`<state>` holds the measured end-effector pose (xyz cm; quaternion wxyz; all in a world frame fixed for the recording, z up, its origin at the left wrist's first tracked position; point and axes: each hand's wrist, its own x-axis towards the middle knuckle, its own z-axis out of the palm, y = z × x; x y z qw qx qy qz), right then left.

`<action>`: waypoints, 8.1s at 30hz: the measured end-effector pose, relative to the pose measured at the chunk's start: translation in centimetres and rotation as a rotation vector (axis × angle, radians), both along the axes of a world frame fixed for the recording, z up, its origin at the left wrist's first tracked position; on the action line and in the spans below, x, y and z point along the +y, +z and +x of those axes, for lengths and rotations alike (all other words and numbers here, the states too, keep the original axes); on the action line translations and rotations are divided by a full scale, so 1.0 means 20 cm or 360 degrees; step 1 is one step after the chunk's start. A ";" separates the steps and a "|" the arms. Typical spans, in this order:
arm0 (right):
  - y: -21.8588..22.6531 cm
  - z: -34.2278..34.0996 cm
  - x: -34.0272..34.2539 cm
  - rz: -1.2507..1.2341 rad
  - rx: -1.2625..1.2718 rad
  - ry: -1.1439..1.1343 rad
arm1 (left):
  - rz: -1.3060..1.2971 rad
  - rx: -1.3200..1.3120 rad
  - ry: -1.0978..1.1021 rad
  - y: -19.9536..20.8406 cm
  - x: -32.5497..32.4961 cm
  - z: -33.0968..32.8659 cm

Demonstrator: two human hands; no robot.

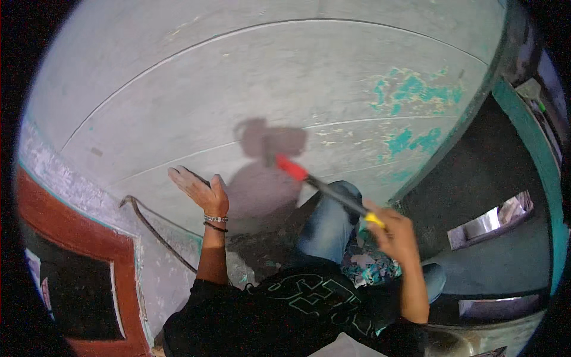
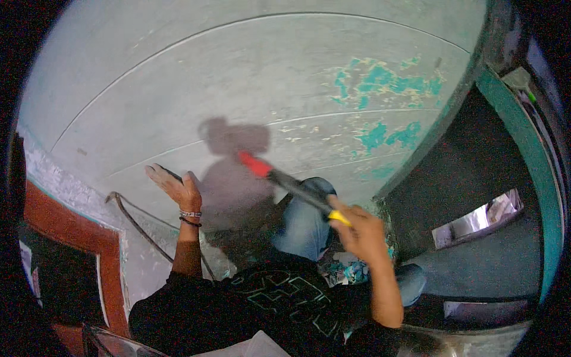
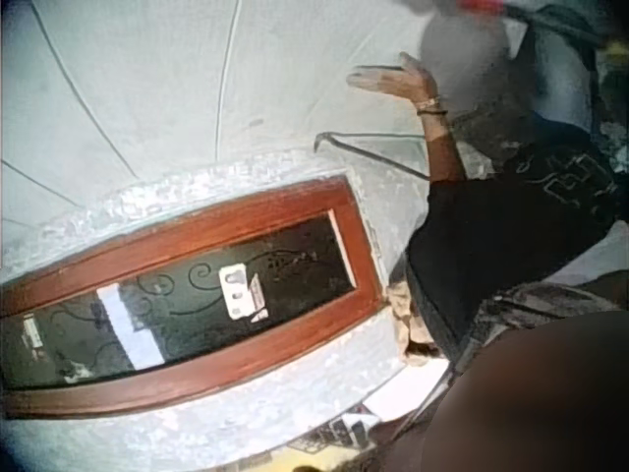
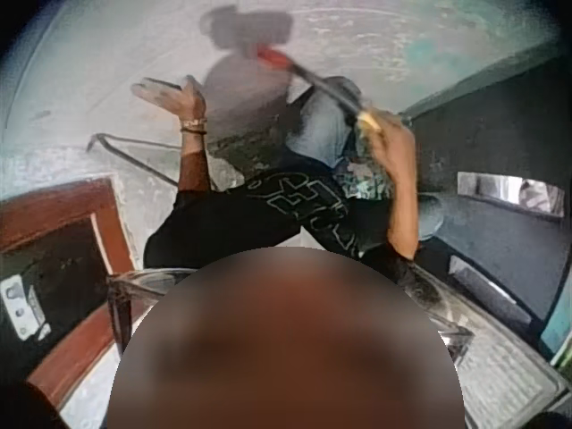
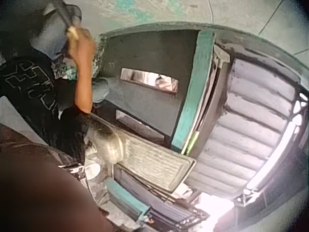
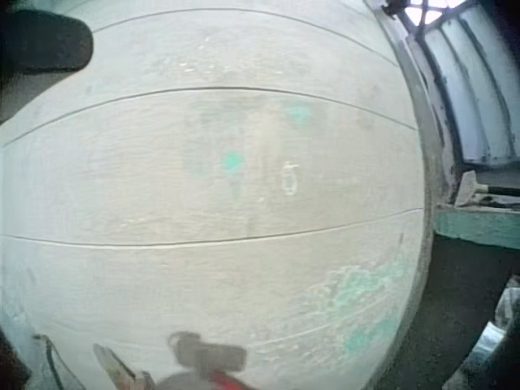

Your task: The person scrapes paint and plaster off a wall using a scraper and a crowbar.

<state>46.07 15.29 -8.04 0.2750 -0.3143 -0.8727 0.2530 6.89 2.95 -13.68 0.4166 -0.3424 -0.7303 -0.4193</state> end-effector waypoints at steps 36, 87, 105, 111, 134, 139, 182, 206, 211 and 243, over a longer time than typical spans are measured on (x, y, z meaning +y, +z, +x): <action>-0.36 0.15 -0.16 -0.1270 0.1587 -0.0699 | -0.1032 0.0887 -0.0905 0.25 0.77 0.70; -0.53 -0.27 0.10 -0.0925 0.1449 -0.0452 | -0.0351 -0.1856 -0.2639 0.21 1.17 1.34; -0.41 -0.26 0.16 -0.0576 0.1256 -0.0622 | -0.0312 -0.1835 -0.2827 0.33 1.19 1.33; -0.51 -0.25 0.11 -0.0478 0.1173 -0.0618 | -0.0288 -0.1823 -0.2709 0.19 1.15 1.33; -0.43 -0.23 0.08 -0.0804 0.1239 -0.0581 | -0.0292 -0.1961 -0.2696 0.26 1.15 1.34; -0.49 -0.23 0.08 -0.0565 0.1158 -0.0633 | -0.0231 -0.2065 -0.2649 0.21 1.12 1.36; -0.39 -0.24 0.04 -0.0215 0.0989 -0.0559 | 0.0023 -0.2056 -0.2785 0.29 1.03 1.27; -0.38 -0.26 0.07 -0.0310 0.1010 -0.0570 | 0.0035 -0.1992 -0.2912 0.33 1.05 1.27; -0.39 -0.26 0.07 -0.0438 0.1003 -0.0601 | 0.0000 -0.2061 -0.2894 0.31 1.06 1.26; -0.52 -0.26 0.06 -0.0153 0.1023 -0.0612 | -0.0124 -0.1899 -0.2881 0.17 1.05 1.23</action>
